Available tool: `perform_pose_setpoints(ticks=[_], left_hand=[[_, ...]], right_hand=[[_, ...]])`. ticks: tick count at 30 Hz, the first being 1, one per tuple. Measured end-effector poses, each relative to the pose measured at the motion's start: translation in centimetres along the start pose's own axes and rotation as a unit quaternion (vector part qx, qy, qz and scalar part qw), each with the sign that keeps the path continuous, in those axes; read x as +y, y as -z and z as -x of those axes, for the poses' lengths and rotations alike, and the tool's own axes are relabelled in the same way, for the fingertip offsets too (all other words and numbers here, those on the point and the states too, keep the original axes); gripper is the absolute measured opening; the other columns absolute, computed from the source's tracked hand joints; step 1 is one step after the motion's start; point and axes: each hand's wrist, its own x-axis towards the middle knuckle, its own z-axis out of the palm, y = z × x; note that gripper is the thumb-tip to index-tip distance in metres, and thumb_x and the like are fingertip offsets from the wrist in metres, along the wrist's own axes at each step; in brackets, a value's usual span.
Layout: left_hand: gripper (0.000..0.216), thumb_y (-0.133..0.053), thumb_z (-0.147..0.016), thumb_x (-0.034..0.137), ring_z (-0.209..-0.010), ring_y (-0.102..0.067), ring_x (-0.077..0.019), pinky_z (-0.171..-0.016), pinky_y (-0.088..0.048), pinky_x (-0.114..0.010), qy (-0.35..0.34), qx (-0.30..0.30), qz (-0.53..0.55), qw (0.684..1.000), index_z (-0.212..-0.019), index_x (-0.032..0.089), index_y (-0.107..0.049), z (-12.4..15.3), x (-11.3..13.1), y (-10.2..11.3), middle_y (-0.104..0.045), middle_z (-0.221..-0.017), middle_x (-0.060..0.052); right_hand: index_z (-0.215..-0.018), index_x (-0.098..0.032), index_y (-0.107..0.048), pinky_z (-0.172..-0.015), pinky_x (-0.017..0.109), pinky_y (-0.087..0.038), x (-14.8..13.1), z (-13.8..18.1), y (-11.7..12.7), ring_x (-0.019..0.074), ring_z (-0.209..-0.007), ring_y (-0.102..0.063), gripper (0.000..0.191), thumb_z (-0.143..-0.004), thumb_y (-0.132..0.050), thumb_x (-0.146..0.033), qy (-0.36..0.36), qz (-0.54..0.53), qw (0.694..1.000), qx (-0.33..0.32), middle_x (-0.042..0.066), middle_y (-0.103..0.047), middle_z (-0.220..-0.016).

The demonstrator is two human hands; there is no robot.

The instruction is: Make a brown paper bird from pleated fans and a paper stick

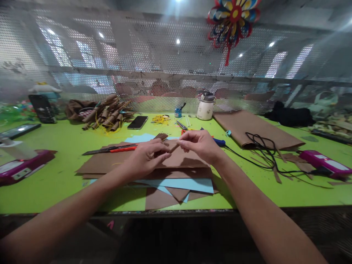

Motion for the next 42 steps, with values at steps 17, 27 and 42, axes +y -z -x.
perform_pose_setpoints(ticks=[17, 27, 42], left_hand=[[0.014, -0.067, -0.072, 0.025, -0.054, -0.045, -0.0057, -0.054, -0.035, -0.018, 0.298, -0.032, 0.465, 0.833, -0.076, 0.014, -0.06, -0.5, 0.0, 0.5, -0.052, -0.06, 0.004], [0.023, -0.075, -0.064, 0.027, -0.045, -0.045, -0.0052, -0.048, -0.035, -0.018, 0.351, 0.006, 0.548, 0.759, -0.073, 0.016, -0.056, -0.4, -1.3, 0.2, -0.052, -0.055, 0.004], [0.021, -0.072, -0.067, 0.027, -0.054, -0.051, -0.0064, -0.049, -0.039, -0.017, 0.35, 0.133, 0.57, 0.731, -0.076, 0.012, -0.06, -0.6, -2.4, 1.8, -0.057, -0.066, -0.001]], right_hand=[[-0.08, -0.013, -0.067, -0.05, 0.024, -0.04, 1.2, -0.8, -0.5, 0.009, -0.051, -0.05, 0.021, -0.074, -0.067, -0.034, 0.0, -0.084, 0.985, 0.148, 0.001, -0.06, -0.06], [-0.06, -0.014, -0.058, -0.043, 0.022, -0.035, 2.9, -1.8, 1.9, 0.0073, -0.043, -0.041, 0.036, -0.062, -0.069, -0.048, -0.067, -0.032, 0.946, 0.316, -0.003, -0.049, -0.048], [-0.089, -0.011, -0.065, -0.075, 0.033, -0.048, 4.8, -8.3, 3.1, 0.0209, -0.087, -0.06, 0.02, -0.079, -0.062, -0.028, -0.213, 0.442, 0.871, -0.006, 0.009, -0.065, -0.09]])
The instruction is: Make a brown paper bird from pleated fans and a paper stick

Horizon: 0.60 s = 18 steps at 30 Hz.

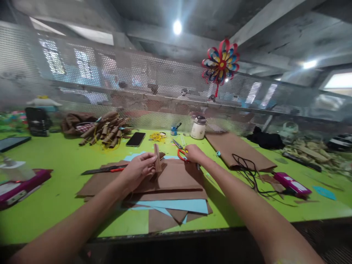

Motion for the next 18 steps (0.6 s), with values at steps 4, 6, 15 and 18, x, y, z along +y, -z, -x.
perform_pose_setpoints(ticks=[4, 6, 15, 18], left_hand=[[0.021, -0.073, -0.066, 0.026, -0.054, -0.051, -0.0061, -0.048, -0.039, -0.016, -0.033, 0.048, 0.025, 0.998, -0.075, 0.011, -0.061, -0.2, 0.4, 0.6, -0.058, -0.066, -0.001], [0.02, -0.073, -0.065, 0.024, -0.054, -0.052, -0.0061, -0.048, -0.039, -0.016, -0.039, 0.076, 0.041, 0.995, -0.075, 0.011, -0.061, -0.3, 0.5, 0.7, -0.059, -0.066, -0.001], [0.02, -0.074, -0.061, 0.023, -0.051, -0.05, -0.0057, -0.048, -0.038, -0.017, -0.059, 0.122, 0.065, 0.989, -0.07, 0.013, -0.061, -0.4, 0.9, 0.6, -0.059, -0.062, 0.0], [0.021, -0.074, -0.06, 0.025, -0.053, -0.051, -0.0062, -0.05, -0.039, -0.017, -0.074, 0.141, 0.055, 0.986, -0.071, 0.013, -0.061, -0.5, 1.0, 0.9, -0.059, -0.063, 0.001]], right_hand=[[-0.116, -0.015, -0.052, -0.081, 0.04, -0.05, -0.4, -3.1, -1.9, 0.0198, -0.097, -0.058, 0.032, -0.088, -0.053, -0.031, -0.019, 0.15, 0.986, -0.072, 0.009, -0.055, -0.116], [-0.116, -0.015, -0.053, -0.081, 0.04, -0.05, -0.4, -4.0, -2.5, 0.0202, -0.097, -0.058, 0.032, -0.088, -0.053, -0.031, -0.021, 0.194, 0.977, -0.086, 0.009, -0.055, -0.116], [-0.116, -0.016, -0.052, -0.08, 0.04, -0.05, 0.4, -4.4, -2.4, 0.0198, -0.097, -0.058, 0.032, -0.088, -0.053, -0.031, -0.034, 0.249, 0.965, -0.074, 0.008, -0.056, -0.115], [-0.116, -0.012, -0.051, -0.08, 0.039, -0.048, 0.1, -3.5, -2.4, 0.0241, -0.097, -0.058, 0.038, -0.085, -0.055, -0.035, -0.012, 0.237, 0.97, -0.043, 0.014, -0.058, -0.11]])
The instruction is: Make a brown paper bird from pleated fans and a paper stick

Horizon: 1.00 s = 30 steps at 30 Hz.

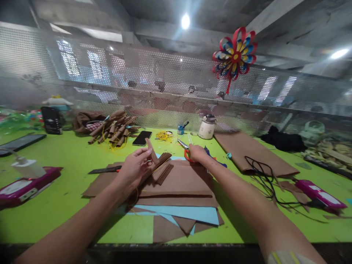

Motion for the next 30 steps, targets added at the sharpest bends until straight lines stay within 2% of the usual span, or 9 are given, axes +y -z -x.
perform_pose_setpoints(ticks=[3, 5, 9, 12, 15, 19, 22, 27, 30], left_hand=[[0.021, -0.074, -0.06, 0.025, -0.053, -0.051, -0.0065, -0.05, -0.038, -0.017, -0.01, 0.002, -0.011, 1.0, -0.07, 0.013, -0.061, -0.2, 0.0, 0.1, -0.059, -0.062, 0.001], [0.02, -0.074, -0.06, 0.026, -0.052, -0.05, -0.0064, -0.049, -0.037, -0.017, -0.013, 0.002, -0.025, 1.0, -0.068, 0.013, -0.061, -0.2, 0.0, 0.1, -0.059, -0.061, 0.001], [0.023, -0.075, -0.059, 0.029, -0.052, -0.051, -0.0066, -0.048, -0.037, -0.018, -0.017, 0.009, -0.046, 0.999, -0.07, 0.014, -0.061, -0.3, 0.0, 0.1, -0.06, -0.063, 0.001], [0.024, -0.075, -0.059, 0.029, -0.054, -0.052, -0.0071, -0.049, -0.038, -0.018, -0.024, 0.004, -0.055, 0.998, -0.072, 0.013, -0.061, -0.5, -0.2, 0.2, -0.06, -0.064, 0.0], [0.022, -0.073, -0.062, 0.029, -0.054, -0.052, -0.0072, -0.049, -0.039, -0.018, -0.023, -0.001, -0.061, 0.998, -0.072, 0.013, -0.061, -0.6, -0.3, 0.3, -0.061, -0.065, 0.0], [0.019, -0.071, -0.065, 0.026, -0.052, -0.052, -0.0069, -0.047, -0.038, -0.017, -0.008, -0.007, -0.055, 0.998, -0.073, 0.013, -0.06, -0.5, -0.3, 0.3, -0.061, -0.065, 0.0], [0.019, -0.071, -0.065, 0.026, -0.052, -0.053, -0.0069, -0.047, -0.039, -0.017, -0.004, -0.014, -0.051, 0.999, -0.073, 0.013, -0.06, -0.4, -0.3, 0.2, -0.061, -0.065, -0.001], [0.022, -0.073, -0.063, 0.026, -0.055, -0.055, -0.0079, -0.051, -0.043, -0.018, 0.016, -0.033, -0.039, 0.999, -0.073, 0.013, -0.06, -0.3, -0.5, -0.1, -0.061, -0.064, 0.0], [0.019, -0.074, -0.062, 0.021, -0.057, -0.056, -0.0079, -0.053, -0.044, -0.017, 0.023, -0.037, -0.027, 0.999, -0.071, 0.012, -0.06, -0.1, -0.4, -0.3, -0.061, -0.065, 0.0]], right_hand=[[-0.114, -0.01, -0.052, -0.08, 0.038, -0.044, -0.5, 0.5, 0.4, 0.0312, -0.101, -0.057, 0.043, -0.08, -0.059, -0.037, 0.021, -0.029, 0.999, 0.04, 0.021, -0.059, -0.107], [-0.112, -0.012, -0.053, -0.079, 0.036, -0.044, -0.6, 0.3, 0.9, 0.0324, -0.1, -0.057, 0.043, -0.076, -0.063, -0.032, 0.03, -0.059, 0.996, 0.059, 0.021, -0.061, -0.107], [-0.118, -0.016, -0.051, -0.075, 0.031, -0.044, 0.5, -0.7, 2.1, 0.0304, -0.097, -0.059, 0.057, -0.063, -0.067, -0.013, 0.04, -0.153, 0.982, 0.101, 0.015, -0.064, -0.105], [-0.124, -0.017, -0.047, -0.07, 0.029, -0.047, 2.1, -1.1, 2.9, 0.025, -0.086, -0.062, 0.065, -0.062, -0.064, -0.008, 0.05, -0.257, 0.955, 0.141, 0.01, -0.067, -0.095], [-0.128, -0.017, -0.04, -0.068, 0.029, -0.05, 3.9, -0.9, 3.3, 0.02, -0.079, -0.064, 0.066, -0.066, -0.061, -0.013, 0.071, -0.383, 0.902, 0.185, 0.005, -0.066, -0.087], [-0.123, -0.019, -0.036, -0.077, 0.033, -0.052, 5.6, -0.1, 3.6, 0.0178, -0.091, -0.062, 0.065, -0.064, -0.064, -0.022, 0.085, -0.526, 0.805, 0.26, 0.006, -0.061, -0.103], [-0.115, -0.022, -0.04, -0.08, 0.033, -0.051, 6.1, 0.8, 3.7, 0.016, -0.091, -0.061, 0.061, -0.06, -0.067, -0.025, 0.092, -0.594, 0.747, 0.282, 0.003, -0.058, -0.102], [-0.102, -0.022, -0.047, -0.072, 0.032, -0.053, 6.0, 3.7, 4.0, 0.0158, -0.08, -0.062, 0.052, -0.055, -0.072, -0.021, 0.119, -0.667, 0.705, 0.211, -0.001, -0.061, -0.088], [-0.103, -0.024, -0.051, -0.068, 0.027, -0.052, 5.4, 6.0, 4.4, 0.0134, -0.075, -0.061, 0.055, -0.054, -0.072, -0.014, 0.138, -0.742, 0.646, 0.116, -0.001, -0.06, -0.09]])
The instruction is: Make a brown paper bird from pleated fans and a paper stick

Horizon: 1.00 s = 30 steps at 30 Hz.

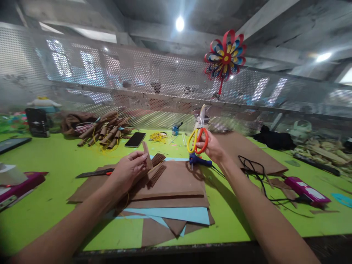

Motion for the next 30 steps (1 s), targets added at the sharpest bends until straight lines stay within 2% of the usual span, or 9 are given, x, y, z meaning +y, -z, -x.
perform_pose_setpoints(ticks=[4, 9, 13, 17, 20, 23, 26, 28, 30], left_hand=[[0.016, -0.073, -0.064, 0.017, -0.055, -0.055, -0.007, -0.05, -0.043, -0.016, 0.016, 0.007, 0.016, 1.0, -0.073, 0.012, -0.06, 0.1, 0.4, 0.0, -0.06, -0.065, 0.0], [0.006, -0.065, -0.07, 0.009, -0.053, -0.054, -0.007, -0.049, -0.045, -0.016, 0.028, 0.008, 0.034, 0.999, -0.073, 0.01, -0.06, -0.2, 0.3, 0.2, -0.06, -0.065, -0.002], [0.005, -0.061, -0.073, 0.005, -0.051, -0.052, -0.0059, -0.048, -0.044, -0.015, 0.039, 0.012, 0.037, 0.998, -0.072, 0.01, -0.06, -0.3, 0.1, 0.2, -0.059, -0.062, -0.002], [0.005, -0.063, -0.072, 0.006, -0.051, -0.051, -0.0058, -0.047, -0.044, -0.015, 0.024, 0.019, 0.031, 0.999, -0.071, 0.01, -0.06, -0.4, 0.2, 0.1, -0.058, -0.061, -0.001], [0.004, -0.062, -0.073, 0.007, -0.05, -0.051, -0.0057, -0.047, -0.044, -0.015, 0.014, 0.017, 0.019, 1.0, -0.074, 0.01, -0.06, -0.5, 0.3, 0.2, -0.058, -0.062, -0.001], [0.003, -0.062, -0.073, 0.007, -0.052, -0.052, -0.0058, -0.049, -0.045, -0.015, 0.004, 0.007, 0.017, 1.0, -0.074, 0.01, -0.06, -0.5, 0.3, 0.3, -0.059, -0.064, -0.002], [0.004, -0.063, -0.073, 0.008, -0.057, -0.055, -0.0068, -0.054, -0.047, -0.017, -0.02, -0.007, 0.023, 1.0, -0.075, 0.01, -0.061, -0.3, 0.4, 0.2, -0.062, -0.07, -0.003], [0.005, -0.064, -0.072, 0.009, -0.06, -0.057, -0.0072, -0.055, -0.048, -0.017, -0.032, -0.012, 0.023, 0.999, -0.076, 0.01, -0.062, 0.0, 0.6, 0.0, -0.062, -0.074, -0.003], [0.008, -0.066, -0.072, 0.012, -0.064, -0.058, -0.0078, -0.056, -0.048, -0.017, -0.043, -0.021, 0.026, 0.999, -0.079, 0.011, -0.062, 0.3, 0.7, -0.1, -0.063, -0.075, -0.002]], right_hand=[[-0.094, -0.021, -0.055, -0.06, 0.022, -0.048, -1.0, 2.6, -1.7, 0.0098, -0.064, -0.056, 0.041, -0.057, -0.069, -0.009, -0.053, -0.078, 0.994, -0.051, -0.002, -0.058, -0.08], [-0.074, -0.018, -0.049, -0.043, 0.019, -0.036, -0.8, 4.6, -4.0, 0.007, -0.046, -0.042, 0.012, -0.072, -0.062, -0.019, -0.123, -0.143, 0.979, -0.078, -0.005, -0.048, -0.056], [-0.07, -0.018, -0.045, -0.041, 0.021, -0.035, -0.4, 5.3, -5.2, 0.008, -0.043, -0.04, 0.012, -0.075, -0.056, -0.023, -0.187, -0.196, 0.961, -0.051, -0.003, -0.047, -0.052], [-0.074, -0.018, -0.047, -0.039, 0.021, -0.032, -0.3, 5.7, -5.7, 0.0076, -0.039, -0.037, 0.007, -0.075, -0.053, -0.021, -0.197, -0.212, 0.957, -0.025, -0.005, -0.045, -0.049], [-0.082, -0.018, -0.048, -0.045, 0.022, -0.039, -0.2, 5.9, -5.7, 0.0095, -0.046, -0.047, 0.012, -0.072, -0.055, -0.019, -0.197, -0.196, 0.96, -0.01, -0.003, -0.051, -0.056], [-0.097, -0.019, -0.049, -0.056, 0.028, -0.045, 0.0, 6.2, -5.8, 0.0147, -0.061, -0.057, 0.03, -0.068, -0.059, -0.019, -0.161, -0.128, 0.979, -0.009, 0.0, -0.056, -0.068], [-0.108, -0.021, -0.048, -0.058, 0.03, -0.045, -0.2, 6.9, -6.1, 0.0156, -0.065, -0.056, 0.042, -0.068, -0.061, -0.024, -0.074, 0.036, 0.996, -0.02, -0.001, -0.054, -0.074], [-0.108, -0.021, -0.051, -0.056, 0.028, -0.043, -0.4, 7.5, -6.5, 0.0139, -0.061, -0.051, 0.04, -0.07, -0.062, -0.028, -0.008, 0.207, 0.978, -0.036, -0.002, -0.052, -0.071], [-0.102, -0.02, -0.054, -0.057, 0.028, -0.041, -0.8, 8.2, -7.0, 0.0135, -0.06, -0.048, 0.034, -0.071, -0.063, -0.03, 0.039, 0.347, 0.935, -0.056, -0.002, -0.052, -0.071]])
